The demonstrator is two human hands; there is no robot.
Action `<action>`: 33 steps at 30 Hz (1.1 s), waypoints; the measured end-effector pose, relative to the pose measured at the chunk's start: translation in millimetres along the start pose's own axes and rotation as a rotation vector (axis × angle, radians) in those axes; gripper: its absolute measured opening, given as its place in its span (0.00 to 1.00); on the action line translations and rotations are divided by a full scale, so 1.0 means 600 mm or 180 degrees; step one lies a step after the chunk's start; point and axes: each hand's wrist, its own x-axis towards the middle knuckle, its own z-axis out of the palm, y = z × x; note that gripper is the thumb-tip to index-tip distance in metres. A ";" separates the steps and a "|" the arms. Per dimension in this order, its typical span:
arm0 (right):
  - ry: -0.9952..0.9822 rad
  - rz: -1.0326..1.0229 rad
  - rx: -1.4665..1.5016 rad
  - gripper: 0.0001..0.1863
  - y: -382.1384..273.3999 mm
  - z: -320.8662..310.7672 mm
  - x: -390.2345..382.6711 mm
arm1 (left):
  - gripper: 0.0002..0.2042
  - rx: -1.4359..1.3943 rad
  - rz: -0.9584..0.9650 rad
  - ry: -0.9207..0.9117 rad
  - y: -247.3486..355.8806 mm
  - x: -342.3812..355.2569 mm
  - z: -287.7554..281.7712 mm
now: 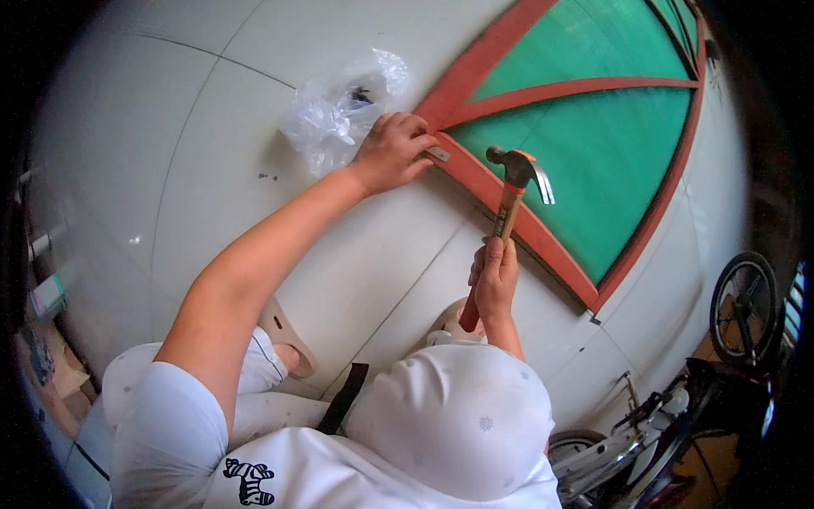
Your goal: The person attaches a metal hinge to a red wooden window screen frame by hammering small nails into the wood while working on the floor. They handle the wooden frame, a metal hinge, and nails taken from a plastic bag.
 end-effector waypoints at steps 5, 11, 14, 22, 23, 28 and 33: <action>0.0034 0.0167 0.0125 0.17 0.023 -0.009 -0.012 | 0.12 0.0143 -0.0233 -0.0736 0.000 0.036 -0.018; -0.0137 0.0133 -0.0190 0.17 0.031 -0.011 -0.012 | 0.09 0.0224 -0.0522 -0.0754 -0.001 0.052 -0.016; -0.0254 0.0173 -0.0227 0.17 0.036 -0.006 -0.011 | 0.08 0.0082 -0.0749 -0.0009 -0.015 0.044 0.015; -0.0428 0.0178 -0.0566 0.18 0.051 -0.010 -0.012 | 0.08 0.0064 -0.1237 0.0154 -0.004 0.029 0.019; -0.0419 0.0181 -0.0558 0.18 0.051 -0.009 -0.010 | 0.12 0.0171 -0.0878 0.0129 -0.003 0.023 0.011; -0.0369 0.0200 -0.0390 0.19 0.045 0.002 0.000 | 0.22 0.0639 -0.0093 -0.0292 -0.022 0.003 -0.012; -0.0301 0.0255 -0.0341 0.18 0.047 0.003 0.000 | 0.24 0.0665 0.0241 -0.0550 -0.036 0.004 -0.009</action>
